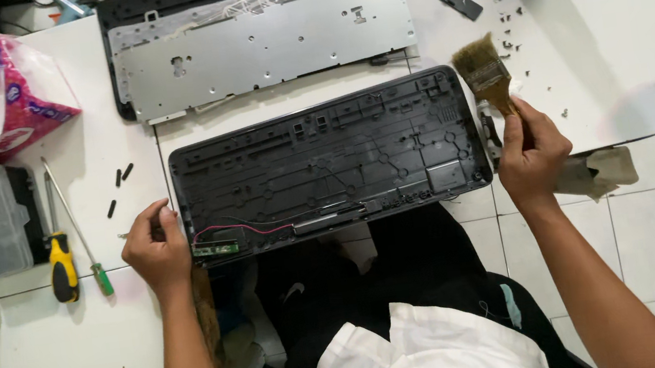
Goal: The person cleans the inside of a disassembled keyboard using a brush, then places a metal plate over the internal components and secures it.
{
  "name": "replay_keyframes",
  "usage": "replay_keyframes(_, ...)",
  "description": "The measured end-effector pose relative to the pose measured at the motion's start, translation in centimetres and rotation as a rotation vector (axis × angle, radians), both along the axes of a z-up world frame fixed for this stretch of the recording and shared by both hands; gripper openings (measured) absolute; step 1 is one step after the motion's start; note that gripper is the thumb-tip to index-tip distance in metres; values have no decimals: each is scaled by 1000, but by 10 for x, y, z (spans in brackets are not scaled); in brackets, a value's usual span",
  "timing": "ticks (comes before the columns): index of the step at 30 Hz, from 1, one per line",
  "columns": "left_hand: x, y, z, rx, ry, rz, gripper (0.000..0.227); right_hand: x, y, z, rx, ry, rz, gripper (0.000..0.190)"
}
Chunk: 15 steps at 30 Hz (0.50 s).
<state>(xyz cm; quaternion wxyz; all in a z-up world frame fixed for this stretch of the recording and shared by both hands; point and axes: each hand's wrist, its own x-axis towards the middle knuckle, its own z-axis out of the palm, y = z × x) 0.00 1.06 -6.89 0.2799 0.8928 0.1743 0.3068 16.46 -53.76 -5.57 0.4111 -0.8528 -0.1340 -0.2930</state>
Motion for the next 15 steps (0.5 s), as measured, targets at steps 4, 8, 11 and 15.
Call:
replay_keyframes(4, 1, -3, 6, 30, 38, -9, 13, 3, 3, 3, 20, 24, 0, 24)
replay_keyframes(8, 2, 0, 2, 32, 60, 3, 13, 7, 3, 2, 58, 98, -3, 23)
replay_keyframes(11, 1, -3, 4, 9, 68, 0, 14, 5, 0, -1, 83, 143, -3, 24)
replay_keyframes(15, -1, 1, 1, 10, 85, -6, 13, 8, 0, 4, 100, 174, 6, 25)
